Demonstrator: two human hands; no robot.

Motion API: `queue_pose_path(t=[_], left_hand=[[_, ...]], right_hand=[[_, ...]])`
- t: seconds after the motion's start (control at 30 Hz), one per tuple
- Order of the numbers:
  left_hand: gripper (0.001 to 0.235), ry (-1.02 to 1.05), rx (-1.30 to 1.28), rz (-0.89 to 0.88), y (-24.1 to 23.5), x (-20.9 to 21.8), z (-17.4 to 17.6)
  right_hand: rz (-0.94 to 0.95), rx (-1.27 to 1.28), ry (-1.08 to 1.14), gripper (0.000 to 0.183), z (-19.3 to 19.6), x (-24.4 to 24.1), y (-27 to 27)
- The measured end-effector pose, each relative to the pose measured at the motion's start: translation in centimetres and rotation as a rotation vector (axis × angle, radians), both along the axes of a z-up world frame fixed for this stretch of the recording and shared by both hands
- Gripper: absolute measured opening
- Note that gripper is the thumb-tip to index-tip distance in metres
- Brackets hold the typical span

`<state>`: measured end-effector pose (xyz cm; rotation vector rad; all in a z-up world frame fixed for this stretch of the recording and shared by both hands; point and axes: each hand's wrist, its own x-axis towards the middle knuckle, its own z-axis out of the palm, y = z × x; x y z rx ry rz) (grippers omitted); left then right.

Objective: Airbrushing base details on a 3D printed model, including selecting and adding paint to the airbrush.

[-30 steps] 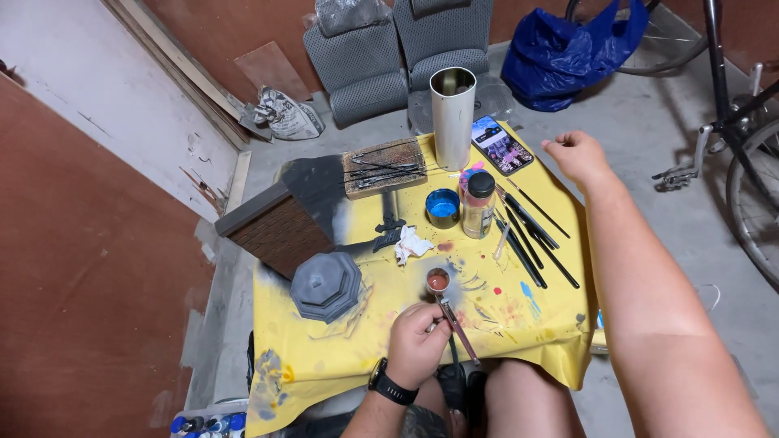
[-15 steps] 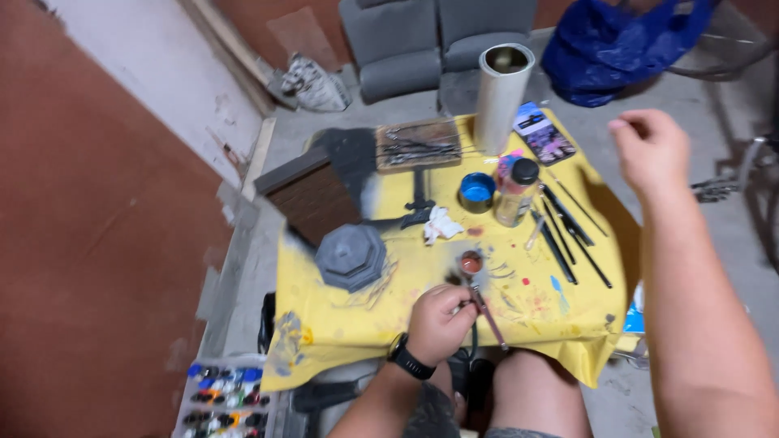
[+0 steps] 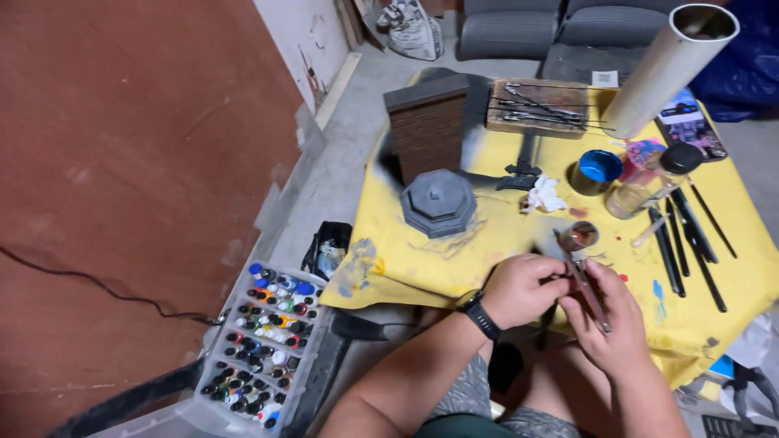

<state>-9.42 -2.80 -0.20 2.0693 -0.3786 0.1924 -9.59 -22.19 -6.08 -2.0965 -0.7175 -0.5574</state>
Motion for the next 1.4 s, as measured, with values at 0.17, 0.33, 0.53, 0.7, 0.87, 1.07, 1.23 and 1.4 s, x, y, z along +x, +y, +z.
queue_pose_path(t=[0.17, 0.33, 0.53, 0.7, 0.87, 1.07, 1.23, 1.4], left_hand=[[0.021, -0.018, -0.038, 0.019, 0.1, 0.0, -1.1], [0.028, 0.034, -0.077, 0.051, 0.3, -0.3, -0.7], [0.019, -0.121, -0.071, 0.07, 0.1, 0.1, -2.9], [0.01, -0.23, -0.189, 0.022, 1.8, -2.2, -1.7], [0.013, -0.276, -0.232, 0.138, 6.6, -4.8, -0.7], [0.024, -0.156, -0.35, 0.53, 14.7, -1.6, -0.5], [0.026, -0.166, -0.435, 0.757, 20.0, 4.8, 0.2], [0.071, -0.078, -0.431, 0.459, 21.6, 8.7, -0.5]], right_hand=[[-0.09, 0.013, -0.066, 0.042, 0.3, 0.8, 2.4], [-0.137, 0.049, -0.048, 0.029, 0.7, 0.7, 3.3], [0.042, 0.317, -0.003, 0.025, 4.8, -1.4, 5.3], [0.002, 0.387, 0.017, 0.015, 5.6, -1.6, 4.8], [-0.008, 0.473, 0.064, 0.011, 1.7, 0.0, 4.3], [-0.009, 0.525, 0.131, 0.012, 0.7, 0.8, 5.2], [0.039, 0.556, 0.104, 0.011, 1.2, 1.4, 6.3], [0.099, 0.685, -0.012, 0.014, 0.8, 2.7, 7.1]])
